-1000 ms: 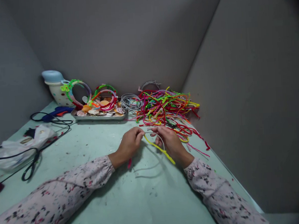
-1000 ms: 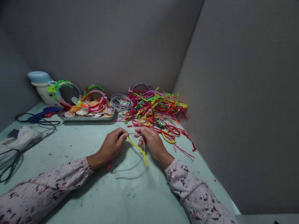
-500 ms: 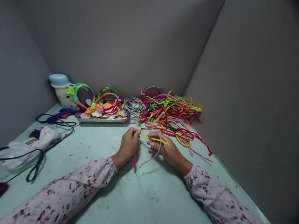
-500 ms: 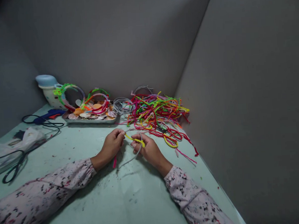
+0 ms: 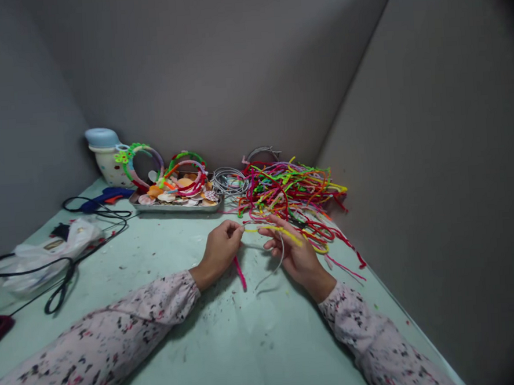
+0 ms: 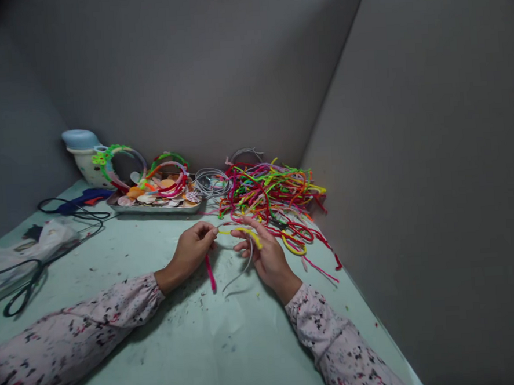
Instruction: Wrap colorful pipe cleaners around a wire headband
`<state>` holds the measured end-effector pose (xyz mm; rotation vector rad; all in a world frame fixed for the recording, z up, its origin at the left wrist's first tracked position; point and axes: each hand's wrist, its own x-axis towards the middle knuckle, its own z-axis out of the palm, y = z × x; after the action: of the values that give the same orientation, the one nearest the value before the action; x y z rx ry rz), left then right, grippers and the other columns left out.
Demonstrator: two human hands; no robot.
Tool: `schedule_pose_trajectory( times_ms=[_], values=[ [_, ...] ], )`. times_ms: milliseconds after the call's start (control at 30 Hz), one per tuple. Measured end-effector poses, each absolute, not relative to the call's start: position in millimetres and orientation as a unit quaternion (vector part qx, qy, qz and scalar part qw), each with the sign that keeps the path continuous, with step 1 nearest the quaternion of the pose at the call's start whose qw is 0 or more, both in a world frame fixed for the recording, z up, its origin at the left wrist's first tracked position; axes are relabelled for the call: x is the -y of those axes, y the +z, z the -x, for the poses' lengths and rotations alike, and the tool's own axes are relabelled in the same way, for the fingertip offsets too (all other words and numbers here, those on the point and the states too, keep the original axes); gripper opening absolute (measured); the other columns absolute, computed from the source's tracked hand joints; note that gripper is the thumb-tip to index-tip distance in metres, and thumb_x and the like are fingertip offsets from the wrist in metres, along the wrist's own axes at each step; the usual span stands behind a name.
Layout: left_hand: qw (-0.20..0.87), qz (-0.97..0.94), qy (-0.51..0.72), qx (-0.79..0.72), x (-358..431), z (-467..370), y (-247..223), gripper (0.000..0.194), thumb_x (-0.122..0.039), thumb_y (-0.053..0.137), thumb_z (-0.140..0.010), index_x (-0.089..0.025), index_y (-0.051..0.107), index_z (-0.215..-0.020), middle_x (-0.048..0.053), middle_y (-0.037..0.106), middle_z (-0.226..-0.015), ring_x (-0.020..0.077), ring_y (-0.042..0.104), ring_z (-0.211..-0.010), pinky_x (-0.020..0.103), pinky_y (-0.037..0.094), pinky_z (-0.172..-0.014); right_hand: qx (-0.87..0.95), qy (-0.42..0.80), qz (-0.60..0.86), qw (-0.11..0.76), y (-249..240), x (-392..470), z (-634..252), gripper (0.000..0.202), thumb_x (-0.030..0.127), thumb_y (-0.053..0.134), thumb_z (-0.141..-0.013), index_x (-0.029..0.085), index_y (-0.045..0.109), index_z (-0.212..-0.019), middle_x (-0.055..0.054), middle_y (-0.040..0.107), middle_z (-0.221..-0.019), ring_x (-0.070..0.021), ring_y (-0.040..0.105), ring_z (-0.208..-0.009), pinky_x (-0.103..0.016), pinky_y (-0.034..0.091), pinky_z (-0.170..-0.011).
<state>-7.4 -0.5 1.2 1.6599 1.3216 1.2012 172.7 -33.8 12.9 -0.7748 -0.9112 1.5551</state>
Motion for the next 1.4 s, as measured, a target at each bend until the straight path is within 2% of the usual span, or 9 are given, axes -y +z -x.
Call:
schedule_pose_trajectory(
  times_ms=[233, 367, 500, 667, 767, 900, 1067, 1233, 1400],
  values=[
    [0.341, -0.621, 0.509, -0.489, 6.2, 6.9, 7.5, 0.022, -0.039, 0.049, -0.084, -0.019, 0.057, -0.081, -0.002, 0.06, -0.061, 0.0151, 0.059, -0.059, 0.025, 0.042, -0.058, 0.301, 0.658, 0.356, 0.591, 9.5, 25.2, -178.8, 0.045, 0.021, 0.057, -0.08, 0.025, 0.05, -0.124, -0.005, 0.067, -0.108, -0.0141, 0.066, -0.075, -0.023, 0.053, -0.055],
    [0.326, -0.62, 0.508, -0.502, 4.1, 9.0, 8.7, 0.021, -0.038, 0.048, -0.084, -0.019, 0.056, -0.081, -0.002, 0.059, -0.058, 0.0151, 0.058, -0.057, 0.025, 0.04, -0.057, 0.31, 0.628, 0.371, 0.61, 7.2, 24.4, -179.8, 0.024, 0.037, 0.062, -0.08, 0.021, 0.063, -0.098, -0.003, 0.067, -0.087, -0.012, 0.061, -0.062, -0.022, 0.049, -0.049],
    [0.299, -0.632, 0.496, -0.515, 2.2, 10.3, 8.8, 0.02, -0.035, 0.047, -0.085, -0.019, 0.055, -0.078, -0.003, 0.057, -0.058, 0.0138, 0.055, -0.055, 0.025, 0.039, -0.057, 0.379, 0.662, 0.353, 0.542, 11.3, 30.3, -177.0, 0.036, 0.051, 0.05, -0.086, 0.018, 0.065, -0.093, -0.004, 0.065, -0.073, -0.0144, 0.061, -0.063, -0.025, 0.05, -0.056],
    [0.318, -0.643, 0.495, -0.49, 6.2, 6.1, 6.6, 0.02, -0.036, 0.046, -0.086, -0.019, 0.053, -0.078, -0.003, 0.056, -0.061, 0.0132, 0.055, -0.057, 0.025, 0.04, -0.058, 0.392, 0.715, 0.306, 0.492, 19.7, 34.2, -174.0, 0.046, 0.052, 0.038, -0.09, 0.017, 0.062, -0.107, -0.011, 0.069, -0.1, -0.0188, 0.066, -0.084, -0.028, 0.052, -0.064],
    [0.342, -0.643, 0.502, -0.466, 9.9, 3.2, 6.5, 0.02, -0.037, 0.047, -0.086, -0.019, 0.053, -0.08, -0.003, 0.056, -0.063, 0.0128, 0.056, -0.057, 0.024, 0.042, -0.058, 0.359, 0.711, 0.294, 0.528, 22.9, 31.9, -176.1, 0.045, 0.051, 0.039, -0.091, 0.019, 0.055, -0.118, -0.012, 0.063, -0.118, -0.0188, 0.065, -0.096, -0.028, 0.054, -0.066],
    [0.374, -0.635, 0.507, -0.447, 13.3, 1.0, 8.1, 0.021, -0.038, 0.048, -0.086, -0.019, 0.053, -0.082, -0.003, 0.056, -0.064, 0.0119, 0.056, -0.057, 0.023, 0.043, -0.057, 0.32, 0.681, 0.284, 0.595, 23.4, 28.9, -181.2, 0.044, 0.051, 0.041, -0.09, 0.025, 0.045, -0.125, -0.01, 0.061, -0.122, -0.0186, 0.062, -0.105, -0.027, 0.056, -0.068],
    [0.4, -0.608, 0.538, -0.424, 16.0, -0.5, 9.9, 0.021, -0.039, 0.052, -0.085, -0.018, 0.054, -0.087, -0.003, 0.055, -0.067, 0.0105, 0.056, -0.058, 0.022, 0.044, -0.057, 0.297, 0.594, 0.353, 0.659, 15.6, 22.1, -187.2, 0.053, 0.061, 0.04, -0.086, 0.025, 0.04, -0.125, -0.01, 0.068, -0.104, -0.0175, 0.067, -0.081, -0.027, 0.054, -0.059],
    [0.409, -0.59, 0.557, -0.418, 18.5, -1.9, 13.0, 0.021, -0.038, 0.054, -0.084, -0.017, 0.054, -0.087, -0.003, 0.055, -0.066, 0.0103, 0.056, -0.058, 0.022, 0.045, -0.057, 0.348, 0.464, 0.403, 0.708, 14.9, 19.9, -190.9, 0.044, 0.052, 0.05, -0.086, 0.029, 0.043, -0.122, -0.003, 0.066, -0.094, -0.011, 0.061, -0.06, -0.022, 0.046, -0.051],
    [0.437, -0.576, 0.562, -0.402, 22.9, -4.1, 17.9, 0.02, -0.036, 0.055, -0.084, -0.017, 0.054, -0.087, -0.003, 0.055, -0.065, 0.0097, 0.056, -0.058, 0.021, 0.045, -0.056, 0.525, 0.385, 0.443, 0.616, 19.0, 33.8, -181.2, 0.029, 0.045, 0.055, -0.085, 0.019, 0.062, -0.094, -0.003, 0.064, -0.08, -0.0135, 0.06, -0.067, -0.026, 0.047, -0.063]
  ],
)
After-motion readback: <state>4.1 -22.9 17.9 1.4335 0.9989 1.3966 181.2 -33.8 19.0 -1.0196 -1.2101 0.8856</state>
